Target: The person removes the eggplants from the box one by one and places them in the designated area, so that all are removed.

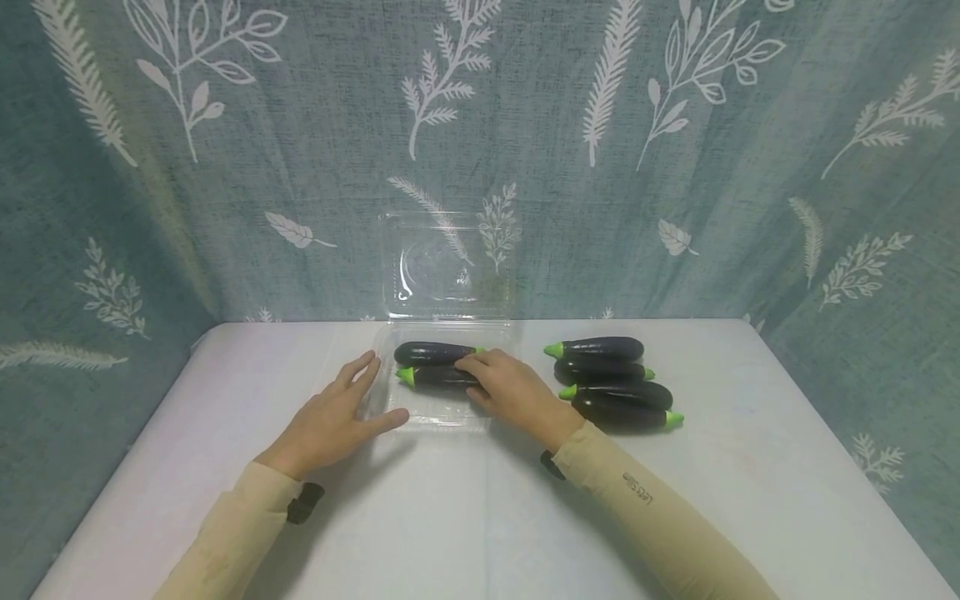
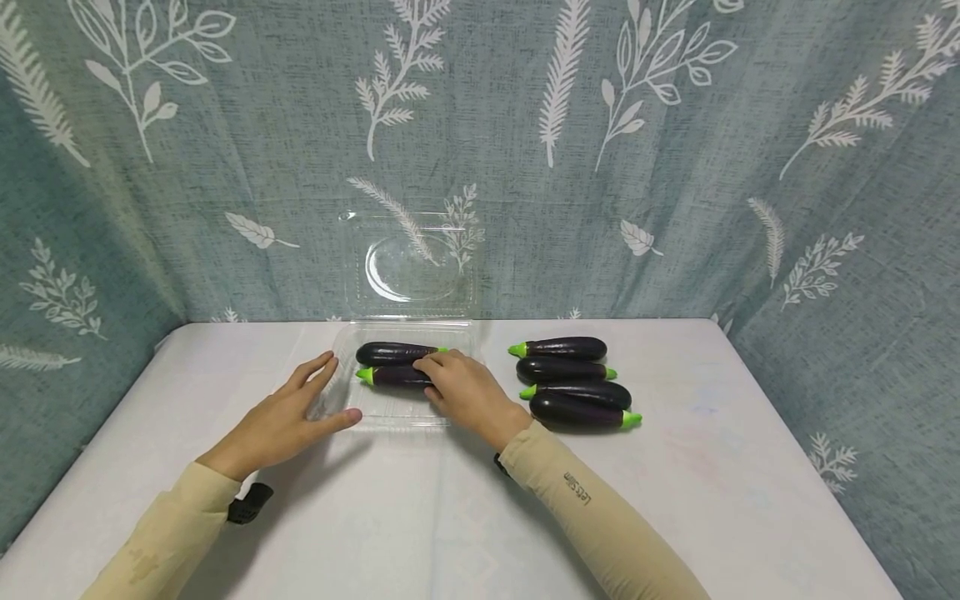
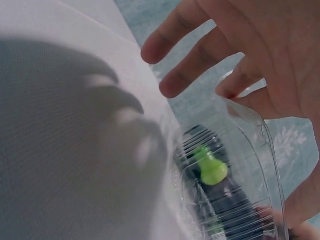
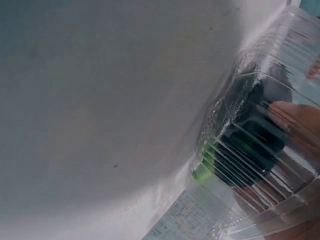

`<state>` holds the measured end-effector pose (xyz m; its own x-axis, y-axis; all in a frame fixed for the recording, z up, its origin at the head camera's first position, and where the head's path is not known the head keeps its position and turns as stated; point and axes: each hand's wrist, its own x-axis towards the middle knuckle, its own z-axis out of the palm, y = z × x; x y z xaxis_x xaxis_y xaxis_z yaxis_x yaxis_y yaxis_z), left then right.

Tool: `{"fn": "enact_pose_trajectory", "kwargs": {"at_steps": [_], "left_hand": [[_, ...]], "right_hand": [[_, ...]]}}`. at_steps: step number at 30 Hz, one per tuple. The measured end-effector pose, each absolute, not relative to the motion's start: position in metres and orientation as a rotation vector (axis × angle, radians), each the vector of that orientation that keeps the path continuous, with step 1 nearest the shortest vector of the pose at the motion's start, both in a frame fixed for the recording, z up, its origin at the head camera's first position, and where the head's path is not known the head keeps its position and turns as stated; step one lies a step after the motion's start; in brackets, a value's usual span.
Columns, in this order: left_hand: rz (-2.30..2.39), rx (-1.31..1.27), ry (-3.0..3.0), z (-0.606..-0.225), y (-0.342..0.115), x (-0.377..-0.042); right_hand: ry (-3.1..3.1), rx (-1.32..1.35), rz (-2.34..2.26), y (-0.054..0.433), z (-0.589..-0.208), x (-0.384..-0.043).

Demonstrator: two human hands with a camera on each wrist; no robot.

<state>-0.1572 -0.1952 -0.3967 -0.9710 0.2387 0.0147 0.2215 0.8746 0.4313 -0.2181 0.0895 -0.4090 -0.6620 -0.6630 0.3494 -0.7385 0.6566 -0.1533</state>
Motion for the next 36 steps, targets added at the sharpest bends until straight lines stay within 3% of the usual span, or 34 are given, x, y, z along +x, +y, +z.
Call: {"fn": "enact_pose_trajectory", "kwargs": {"at_steps": [16, 36], "left_hand": [[0.689, 0.353, 3.002, -0.395, -0.193, -0.155], [0.674, 0.379, 3.008, -0.396, -0.191, -0.154]], "right_hand": [[-2.348, 1.1, 0.519, 0.097, -0.399, -0.216], [-2.209, 1.035, 0.644, 0.149, -0.354, -0.178]]}}
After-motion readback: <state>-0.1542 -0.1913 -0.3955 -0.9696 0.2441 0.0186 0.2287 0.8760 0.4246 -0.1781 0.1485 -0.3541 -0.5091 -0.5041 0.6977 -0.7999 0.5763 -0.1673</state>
